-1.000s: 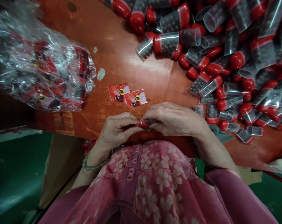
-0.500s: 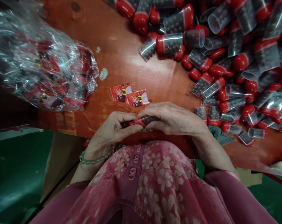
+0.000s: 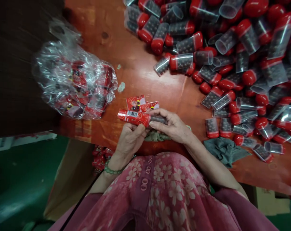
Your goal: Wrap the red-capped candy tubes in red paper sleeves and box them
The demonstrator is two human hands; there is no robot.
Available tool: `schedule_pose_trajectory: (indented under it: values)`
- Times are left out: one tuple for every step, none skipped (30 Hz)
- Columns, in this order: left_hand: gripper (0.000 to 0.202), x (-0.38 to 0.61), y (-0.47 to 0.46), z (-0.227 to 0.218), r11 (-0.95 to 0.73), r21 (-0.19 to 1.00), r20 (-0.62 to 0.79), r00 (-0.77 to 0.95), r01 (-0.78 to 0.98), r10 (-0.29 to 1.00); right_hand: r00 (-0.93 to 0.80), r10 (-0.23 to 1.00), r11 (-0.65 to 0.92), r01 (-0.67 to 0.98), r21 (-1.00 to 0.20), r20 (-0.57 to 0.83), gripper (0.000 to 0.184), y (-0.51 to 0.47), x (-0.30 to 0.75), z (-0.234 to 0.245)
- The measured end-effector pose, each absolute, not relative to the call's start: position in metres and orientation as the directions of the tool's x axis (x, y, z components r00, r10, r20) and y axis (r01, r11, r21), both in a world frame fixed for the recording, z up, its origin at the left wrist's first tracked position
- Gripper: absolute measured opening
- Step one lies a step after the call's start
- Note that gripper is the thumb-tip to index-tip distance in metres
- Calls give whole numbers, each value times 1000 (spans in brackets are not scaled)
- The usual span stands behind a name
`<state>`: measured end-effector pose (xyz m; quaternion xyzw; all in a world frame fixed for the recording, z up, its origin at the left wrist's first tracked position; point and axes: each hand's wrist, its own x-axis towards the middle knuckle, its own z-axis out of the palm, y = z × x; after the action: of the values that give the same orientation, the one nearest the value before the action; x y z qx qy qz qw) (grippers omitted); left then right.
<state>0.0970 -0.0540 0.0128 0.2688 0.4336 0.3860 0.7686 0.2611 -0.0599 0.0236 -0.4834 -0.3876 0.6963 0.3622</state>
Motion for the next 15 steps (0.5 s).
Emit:
schedule_pose_trajectory:
  values:
    - [35, 100, -54, 13, 573, 729, -494, 291, -375, 819, -232, 897, -409, -117, -905, -375, 36, -61, 256, 22]
    - [35, 101, -53, 13, 583, 714, -524, 256, -388, 813, -193, 916, -373, -96, -923, -351, 36, -61, 251, 21]
    - [36, 102, -51, 14, 584, 706, -542, 226, -400, 809, -161, 931, -341, -66, -938, -327, 36, -63, 247, 20]
    - [37, 101, -49, 14, 580, 703, -550, 203, -412, 811, -142, 941, -314, -32, -949, -306, 36, -64, 245, 20]
    - [37, 100, -47, 14, 568, 705, -547, 184, -424, 817, -142, 946, -295, -1, -955, -292, 35, -66, 245, 19]
    - [38, 99, -46, 14, 552, 711, -538, 170, -435, 826, -160, 944, -289, 18, -957, -288, 35, -68, 245, 19]
    - [37, 98, -44, 13, 539, 717, -527, 163, -443, 834, -193, 936, -297, 25, -955, -296, 35, -70, 246, 19]
    - [36, 98, -44, 13, 529, 720, -518, 160, -449, 840, -224, 923, -315, 22, -949, -312, 35, -71, 248, 19]
    - [36, 98, -43, 13, 523, 720, -514, 156, -455, 843, -242, 914, -334, 11, -942, -327, 35, -72, 250, 19]
    - [36, 99, -44, 12, 519, 720, -514, 148, -461, 845, -247, 909, -347, -6, -938, -335, 35, -73, 251, 18]
    - [36, 99, -44, 12, 514, 722, -515, 136, -463, 846, -234, 911, -354, -21, -935, -340, 35, -73, 252, 18]
    - [36, 100, -44, 11, 511, 728, -517, 123, -457, 847, -208, 917, -354, -33, -935, -340, 35, -73, 252, 17]
    - [36, 101, -45, 11, 507, 739, -516, 112, -444, 850, -176, 925, -349, -47, -936, -336, 35, -73, 251, 16]
    - [36, 101, -45, 11, 502, 755, -508, 107, -423, 854, -148, 933, -341, -65, -938, -329, 36, -72, 250, 16]
    - [36, 101, -45, 11, 495, 772, -497, 107, -397, 861, -133, 937, -337, -90, -937, -324, 37, -71, 248, 15]
